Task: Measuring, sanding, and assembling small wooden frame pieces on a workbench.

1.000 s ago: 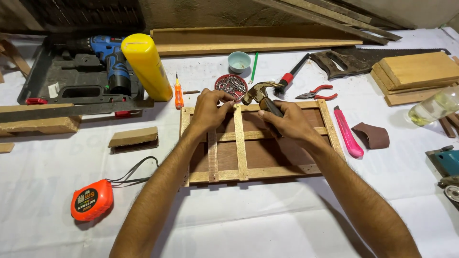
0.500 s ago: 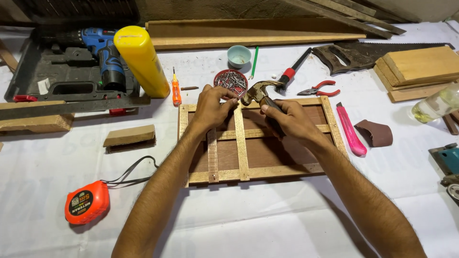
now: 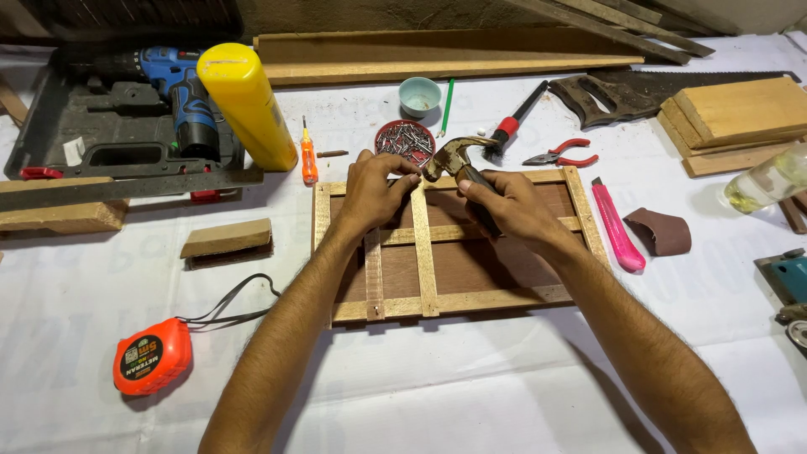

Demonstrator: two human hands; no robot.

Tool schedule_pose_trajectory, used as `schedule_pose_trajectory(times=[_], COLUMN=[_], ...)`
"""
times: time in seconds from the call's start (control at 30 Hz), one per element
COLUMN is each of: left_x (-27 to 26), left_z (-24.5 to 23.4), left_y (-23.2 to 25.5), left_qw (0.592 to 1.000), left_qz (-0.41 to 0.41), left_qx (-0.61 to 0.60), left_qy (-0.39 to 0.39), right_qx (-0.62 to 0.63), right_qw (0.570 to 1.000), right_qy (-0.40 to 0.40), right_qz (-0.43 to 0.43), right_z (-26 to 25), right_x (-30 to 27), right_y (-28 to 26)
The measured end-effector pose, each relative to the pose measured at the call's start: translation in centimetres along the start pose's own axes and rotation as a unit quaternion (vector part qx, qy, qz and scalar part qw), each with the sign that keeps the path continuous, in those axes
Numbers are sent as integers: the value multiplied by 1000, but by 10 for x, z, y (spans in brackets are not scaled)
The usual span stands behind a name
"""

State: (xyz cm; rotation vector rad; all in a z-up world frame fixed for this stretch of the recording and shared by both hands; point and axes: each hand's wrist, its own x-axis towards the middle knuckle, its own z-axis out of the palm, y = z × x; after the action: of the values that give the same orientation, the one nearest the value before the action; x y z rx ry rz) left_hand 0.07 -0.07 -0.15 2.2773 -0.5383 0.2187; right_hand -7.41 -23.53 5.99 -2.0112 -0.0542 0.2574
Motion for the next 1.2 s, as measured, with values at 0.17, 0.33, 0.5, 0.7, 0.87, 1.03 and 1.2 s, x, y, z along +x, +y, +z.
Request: schedule_pose_trajectory(times=[0.17, 0.33, 0.5, 0.7, 0.87, 1.03, 1.2], left_x=[0, 1, 2, 2, 1, 4, 5], left_z=[3, 7, 7, 14, 6, 10, 7], left_y=[-2, -9, -7, -18, -9, -13, -16], left_qw=[1000, 999, 1000, 999, 1000, 999, 998], left_qz=[5, 33, -27, -23, -6, 5, -35], left_qx=[18, 30, 16, 16, 20, 26, 4], left_qy=[4, 24, 1, 15, 11, 21, -53], right_qx=[-12, -86, -154, -209, -138, -242, -180], right_qw=[1000, 996, 985, 975, 985, 965, 981], right_qy=[-3, 10, 28, 14, 45, 27, 20], right_qz=[-7, -32, -75, -72, -96, -96, -70], right_z=[-1, -5, 7, 16, 14, 14, 6], right_x=[3, 5, 7, 14, 6, 12, 3], right_y=[3, -15, -26, -8, -15, 1, -9])
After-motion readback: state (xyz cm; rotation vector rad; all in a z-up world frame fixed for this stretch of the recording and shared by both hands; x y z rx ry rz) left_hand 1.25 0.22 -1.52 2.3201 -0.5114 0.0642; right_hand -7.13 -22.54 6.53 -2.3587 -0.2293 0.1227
